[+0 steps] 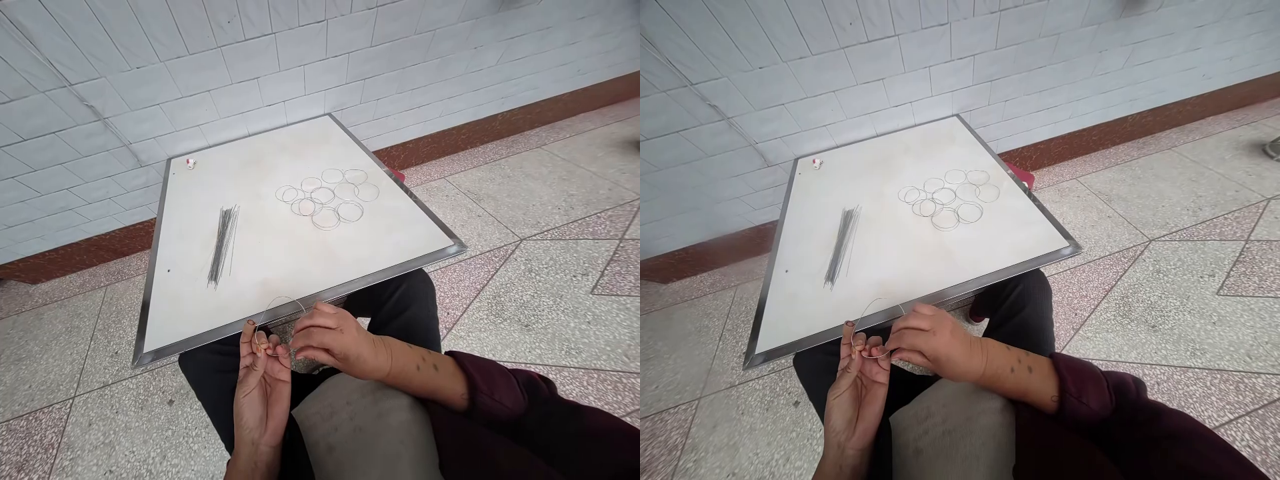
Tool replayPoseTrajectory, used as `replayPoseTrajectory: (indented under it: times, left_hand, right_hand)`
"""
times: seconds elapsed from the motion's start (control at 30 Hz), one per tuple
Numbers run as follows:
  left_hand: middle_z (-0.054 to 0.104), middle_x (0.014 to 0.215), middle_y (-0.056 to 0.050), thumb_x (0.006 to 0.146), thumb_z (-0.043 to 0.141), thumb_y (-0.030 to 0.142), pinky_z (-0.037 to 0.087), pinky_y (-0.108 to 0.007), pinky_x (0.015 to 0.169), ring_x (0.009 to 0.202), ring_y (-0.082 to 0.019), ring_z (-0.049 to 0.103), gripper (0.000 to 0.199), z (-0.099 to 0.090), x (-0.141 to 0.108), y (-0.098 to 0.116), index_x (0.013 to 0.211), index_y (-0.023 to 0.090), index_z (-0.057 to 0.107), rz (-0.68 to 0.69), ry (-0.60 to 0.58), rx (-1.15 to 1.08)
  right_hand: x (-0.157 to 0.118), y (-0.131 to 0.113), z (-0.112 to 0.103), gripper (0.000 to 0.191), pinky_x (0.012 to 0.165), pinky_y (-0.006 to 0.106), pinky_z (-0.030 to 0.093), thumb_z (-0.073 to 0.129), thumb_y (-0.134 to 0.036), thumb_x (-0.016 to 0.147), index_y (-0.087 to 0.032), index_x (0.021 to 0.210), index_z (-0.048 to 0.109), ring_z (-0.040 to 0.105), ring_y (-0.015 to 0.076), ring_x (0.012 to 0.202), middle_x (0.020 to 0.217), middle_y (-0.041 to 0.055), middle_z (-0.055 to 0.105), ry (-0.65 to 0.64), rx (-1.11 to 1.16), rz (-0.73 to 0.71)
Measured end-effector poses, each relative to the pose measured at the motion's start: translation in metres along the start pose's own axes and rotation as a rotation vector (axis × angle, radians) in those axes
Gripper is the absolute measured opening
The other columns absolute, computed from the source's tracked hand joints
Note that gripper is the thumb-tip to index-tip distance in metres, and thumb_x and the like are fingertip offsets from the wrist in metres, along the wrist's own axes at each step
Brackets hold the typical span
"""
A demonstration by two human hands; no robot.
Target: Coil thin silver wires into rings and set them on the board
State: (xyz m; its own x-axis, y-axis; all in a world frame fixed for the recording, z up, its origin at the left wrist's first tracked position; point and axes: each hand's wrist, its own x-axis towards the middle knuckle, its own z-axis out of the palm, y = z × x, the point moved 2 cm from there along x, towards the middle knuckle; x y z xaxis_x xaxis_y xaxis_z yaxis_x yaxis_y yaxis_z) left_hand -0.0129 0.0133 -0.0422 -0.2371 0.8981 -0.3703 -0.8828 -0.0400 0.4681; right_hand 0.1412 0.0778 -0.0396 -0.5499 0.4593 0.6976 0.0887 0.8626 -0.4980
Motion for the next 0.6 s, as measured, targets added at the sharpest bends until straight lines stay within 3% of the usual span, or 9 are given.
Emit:
replayPoseTrajectory:
  times: [0.17, 0.3, 0.6]
  left_hand:
    - [0.063, 0.08, 0.003, 0.077, 0.072, 0.002, 0.055, -0.019, 0.071, 0.074, -0.009, 0.061, 0.046, -0.003, 0.0014, 0.0007, 0.117, 0.021, 0.066, -0.027, -0.007, 0.028]
    - [0.063, 0.081, 0.002, 0.073, 0.074, 0.002, 0.055, -0.019, 0.066, 0.071, -0.009, 0.06, 0.048, -0.0047, 0.0019, 0.0042, 0.116, 0.02, 0.066, -0.043, -0.007, 0.035]
    - [0.057, 0.078, 0.003, 0.07, 0.074, -0.001, 0.051, -0.017, 0.058, 0.068, -0.009, 0.055, 0.048, 0.001, 0.0023, 0.0067, 0.113, 0.019, 0.066, -0.052, -0.016, 0.03]
  right_hand:
    - [-0.0003, -0.0027, -0.0023, 0.015, 0.07, 0.027, 0.049, 0.055, -0.019, 0.098, -0.018, 0.105, 0.068, 0.056, 0.0134, 0.08, 0.094, 0.0058, 0.065, -0.015, 0.031, -0.021]
    - [-0.0024, -0.0032, -0.0036, 0.023, 0.07, 0.023, 0.051, 0.052, -0.013, 0.097, -0.021, 0.109, 0.07, 0.055, 0.0127, 0.082, 0.093, 0.0049, 0.06, -0.07, 0.067, 0.018]
    - [-0.0051, 0.0006, -0.0047, 0.017, 0.075, 0.026, 0.051, 0.053, -0.014, 0.097, -0.019, 0.099, 0.07, 0.057, 0.0124, 0.079, 0.085, 0.0034, 0.06, -0.127, 0.073, -0.003]
